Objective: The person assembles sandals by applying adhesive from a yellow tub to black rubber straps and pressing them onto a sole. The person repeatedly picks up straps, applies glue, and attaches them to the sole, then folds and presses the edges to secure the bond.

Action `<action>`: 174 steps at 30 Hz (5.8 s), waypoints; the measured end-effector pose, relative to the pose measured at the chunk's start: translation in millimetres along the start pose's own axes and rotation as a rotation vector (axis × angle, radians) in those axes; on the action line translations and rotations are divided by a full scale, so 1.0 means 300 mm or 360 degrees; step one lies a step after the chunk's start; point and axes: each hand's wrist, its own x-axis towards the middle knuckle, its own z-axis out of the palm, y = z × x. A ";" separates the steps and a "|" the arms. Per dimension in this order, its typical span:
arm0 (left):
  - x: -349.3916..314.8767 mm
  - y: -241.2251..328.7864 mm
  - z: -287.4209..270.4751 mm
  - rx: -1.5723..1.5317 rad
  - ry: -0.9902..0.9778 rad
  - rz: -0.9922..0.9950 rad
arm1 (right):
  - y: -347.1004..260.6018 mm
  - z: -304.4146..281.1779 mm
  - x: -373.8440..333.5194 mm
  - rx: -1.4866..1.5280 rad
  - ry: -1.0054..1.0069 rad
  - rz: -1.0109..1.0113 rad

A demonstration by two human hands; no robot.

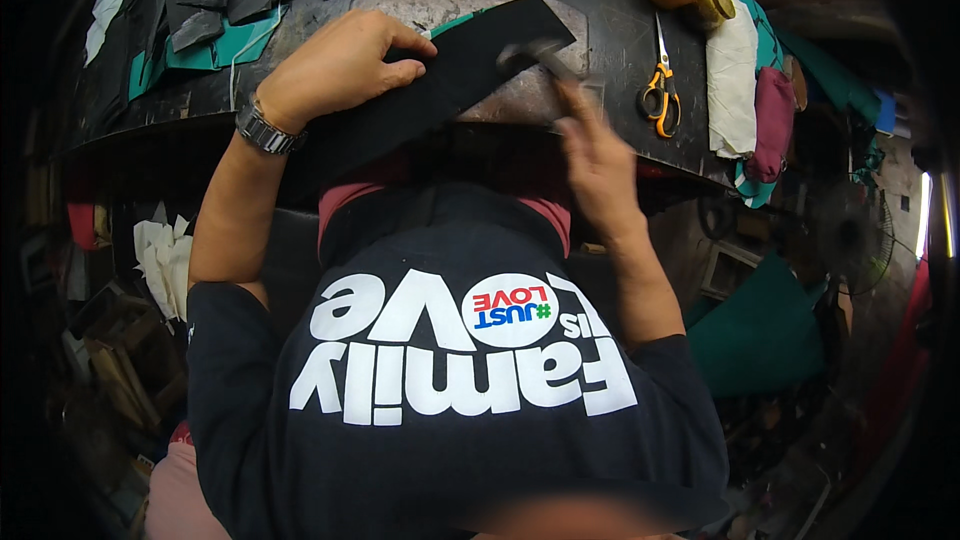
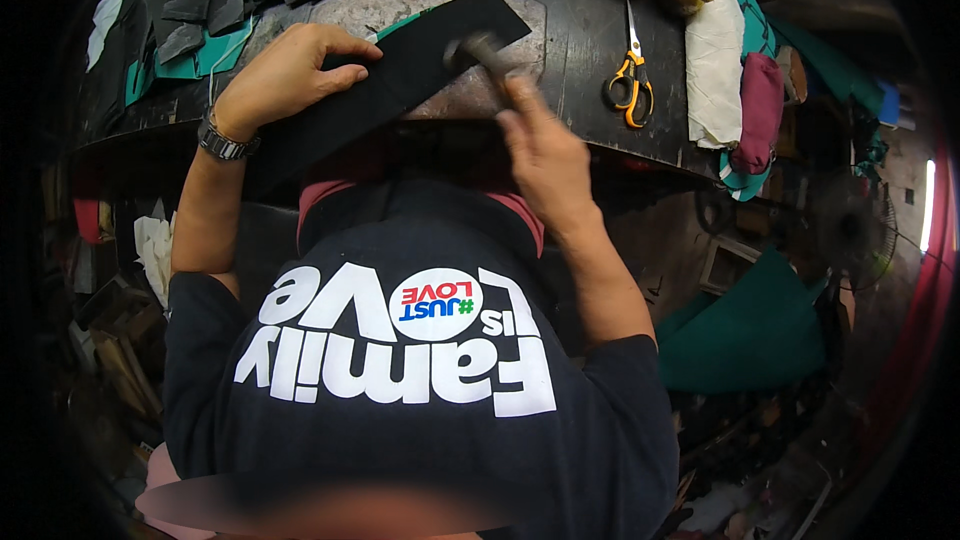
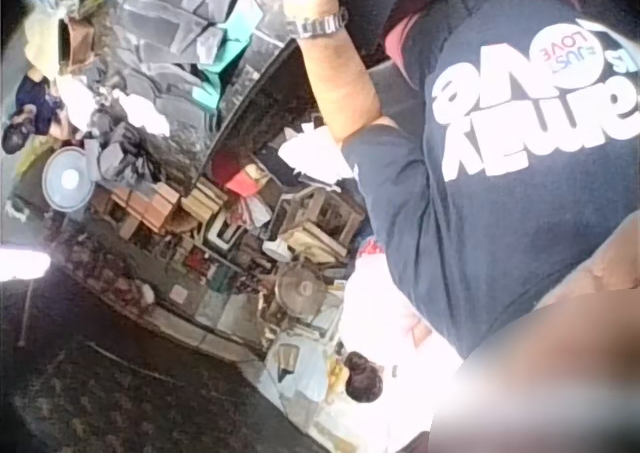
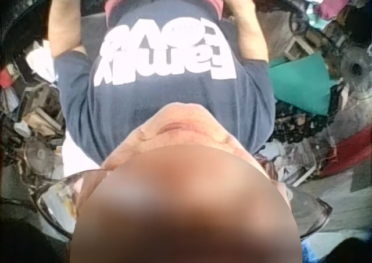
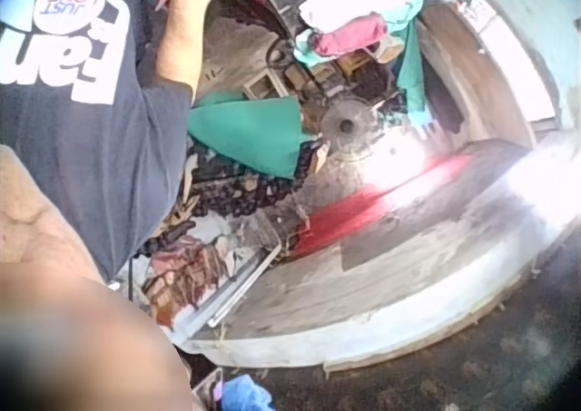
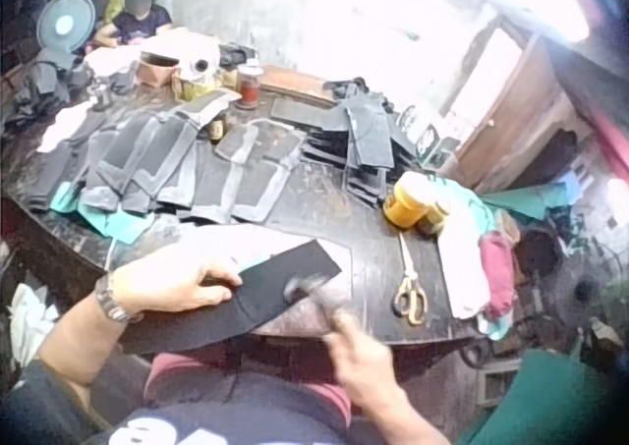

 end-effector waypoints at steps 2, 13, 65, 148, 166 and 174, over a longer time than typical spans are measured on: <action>-0.001 -0.002 0.003 0.0029 -0.0003 0.0008 | -0.013 -0.004 -0.015 0.0014 -0.0042 0.0030; -0.010 -0.013 0.013 0.0089 -0.0019 0.0019 | -0.035 0.045 -0.033 -0.0245 -0.0117 -0.0270; 0.445 -0.123 0.193 -0.0492 -0.0005 0.0548 | 0.097 0.010 0.021 -0.0260 0.0172 0.0009; 0.143 -0.092 0.064 -0.0436 -0.0078 0.0023 | -0.003 0.072 0.041 -0.0049 0.0102 -0.0255; 0.148 -0.117 0.115 -0.0339 -0.0004 0.0076 | 0.524 -0.236 0.048 -0.0956 0.0814 0.0600; 0.200 -0.071 0.102 -0.0050 0.0006 0.0178 | 0.189 -0.025 0.221 -0.0581 0.0658 -0.0786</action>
